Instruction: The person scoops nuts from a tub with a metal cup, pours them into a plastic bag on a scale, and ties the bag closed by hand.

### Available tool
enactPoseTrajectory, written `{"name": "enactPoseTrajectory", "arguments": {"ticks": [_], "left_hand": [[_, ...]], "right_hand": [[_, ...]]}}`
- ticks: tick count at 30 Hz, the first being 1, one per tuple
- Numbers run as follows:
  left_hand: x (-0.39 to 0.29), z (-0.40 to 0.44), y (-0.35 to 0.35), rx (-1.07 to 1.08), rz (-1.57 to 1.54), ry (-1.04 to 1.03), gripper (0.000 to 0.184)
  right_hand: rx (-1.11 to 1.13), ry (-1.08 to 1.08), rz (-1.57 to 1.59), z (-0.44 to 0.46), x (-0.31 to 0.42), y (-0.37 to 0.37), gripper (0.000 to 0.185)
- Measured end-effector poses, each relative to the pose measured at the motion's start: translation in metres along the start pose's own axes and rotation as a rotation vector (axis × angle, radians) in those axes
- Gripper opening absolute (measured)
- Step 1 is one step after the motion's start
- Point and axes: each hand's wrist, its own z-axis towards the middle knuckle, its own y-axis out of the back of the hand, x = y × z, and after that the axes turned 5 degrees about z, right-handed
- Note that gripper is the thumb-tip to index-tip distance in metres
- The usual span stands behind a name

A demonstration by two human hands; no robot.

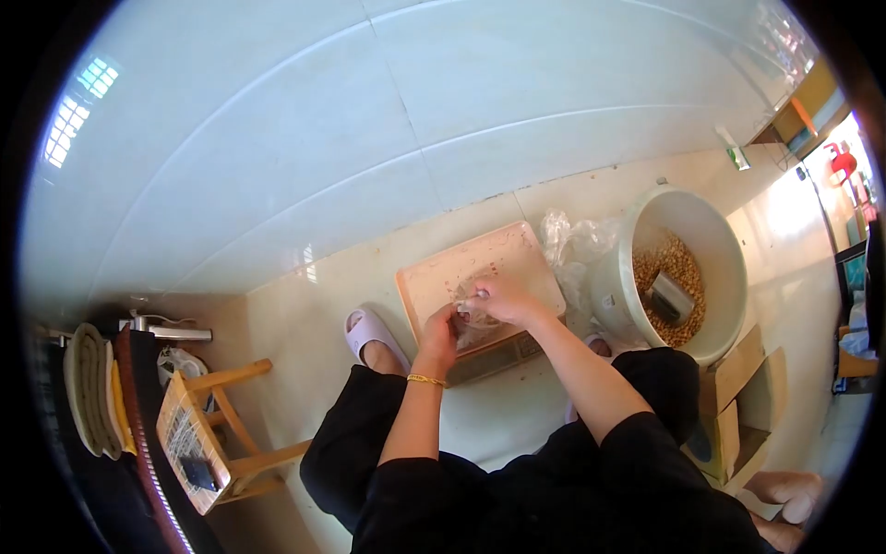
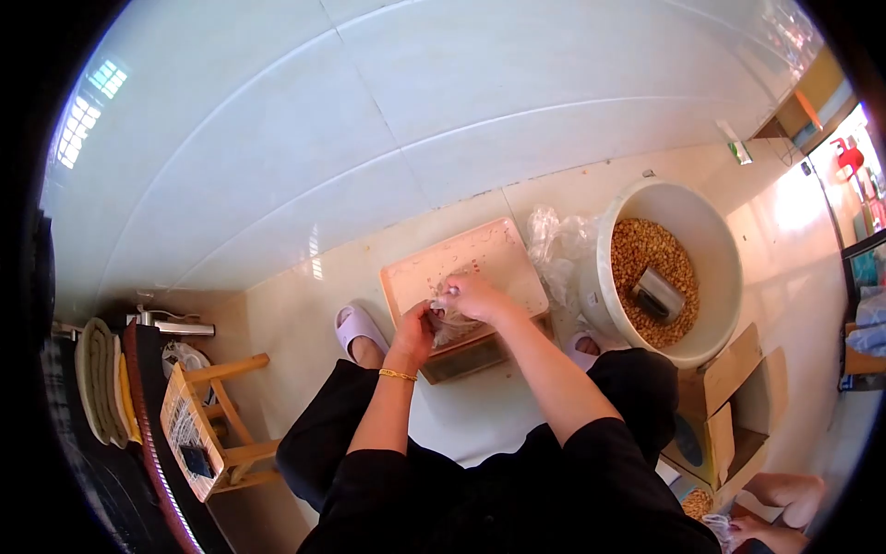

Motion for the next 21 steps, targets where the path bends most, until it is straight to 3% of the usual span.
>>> {"name": "enactPoseTrajectory", "arguments": {"ticks": [6,10,12,15,17,21], "left_hand": [[-0.002,-0.001,0.000,-0.011,0.199,-0.026,0.018],[-0.001,0.000,-0.003,-0.057,0.171,0.021,0.020],[0.004,0.006,0.003,-0.102,0.216,0.056,0.021],[-0.008,-0.009,-0.017,-0.097,0.305,0.089,0.023],[-0.012,-0.012,-0.027,-0.141,0.184,0.018,0.020],[-0.001,-0.001,-0.027,-0.067,0.187,0.063,0.019]], "right_hand": [[-0.124,0.151,-0.456,-0.007,0.002,-0.012,0.017],[-0.225,0.119,-0.536,-0.013,0.014,-0.017,0.017],[-0.270,0.213,-0.523,-0.014,0.013,-0.017,0.030],[-0.265,0.246,-0.535,-0.024,0.028,-0.016,0.020],[-0.257,0.246,-0.553,-0.024,0.017,-0.018,0.022],[-0.260,0.223,-0.703,-0.032,0.010,-0.015,0.026]]}}
